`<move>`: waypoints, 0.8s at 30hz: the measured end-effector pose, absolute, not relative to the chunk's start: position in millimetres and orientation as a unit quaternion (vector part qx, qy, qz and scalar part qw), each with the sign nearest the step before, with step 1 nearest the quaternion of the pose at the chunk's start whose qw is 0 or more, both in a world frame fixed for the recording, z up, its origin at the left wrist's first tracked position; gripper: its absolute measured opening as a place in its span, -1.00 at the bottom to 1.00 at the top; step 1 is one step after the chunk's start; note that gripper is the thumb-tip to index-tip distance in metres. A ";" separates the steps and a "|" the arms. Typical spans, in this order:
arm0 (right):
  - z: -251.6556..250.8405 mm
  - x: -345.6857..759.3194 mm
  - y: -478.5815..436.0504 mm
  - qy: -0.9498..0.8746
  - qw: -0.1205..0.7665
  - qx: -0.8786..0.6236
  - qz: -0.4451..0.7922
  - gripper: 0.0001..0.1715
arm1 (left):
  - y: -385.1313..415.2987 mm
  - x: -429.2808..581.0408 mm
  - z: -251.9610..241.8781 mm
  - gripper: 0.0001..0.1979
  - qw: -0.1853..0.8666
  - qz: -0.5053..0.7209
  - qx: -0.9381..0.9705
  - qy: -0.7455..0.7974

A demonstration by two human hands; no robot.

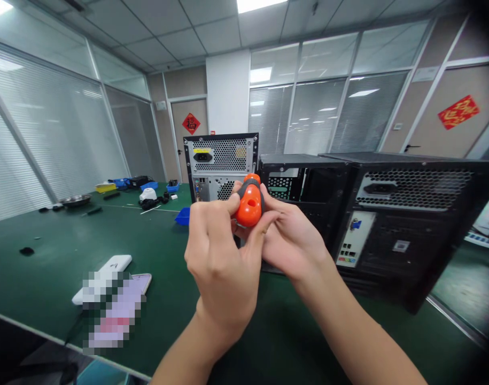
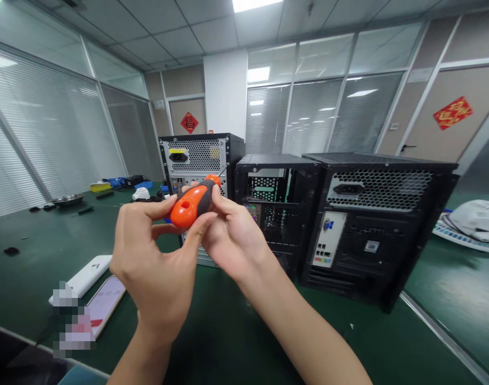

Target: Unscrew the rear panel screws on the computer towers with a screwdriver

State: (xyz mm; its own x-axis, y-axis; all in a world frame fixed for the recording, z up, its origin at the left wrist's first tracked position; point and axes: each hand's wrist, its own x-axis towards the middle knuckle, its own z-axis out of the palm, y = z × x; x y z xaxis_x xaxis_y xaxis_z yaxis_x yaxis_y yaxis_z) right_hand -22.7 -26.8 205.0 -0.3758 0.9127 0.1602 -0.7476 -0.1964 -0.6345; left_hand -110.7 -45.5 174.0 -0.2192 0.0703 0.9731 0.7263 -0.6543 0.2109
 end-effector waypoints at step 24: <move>201.1 -20.1 -30.2 -0.275 0.569 -0.153 0.760 -0.70 | -56.5 -115.7 175.2 -0.81 0.249 -0.658 -0.626 -0.337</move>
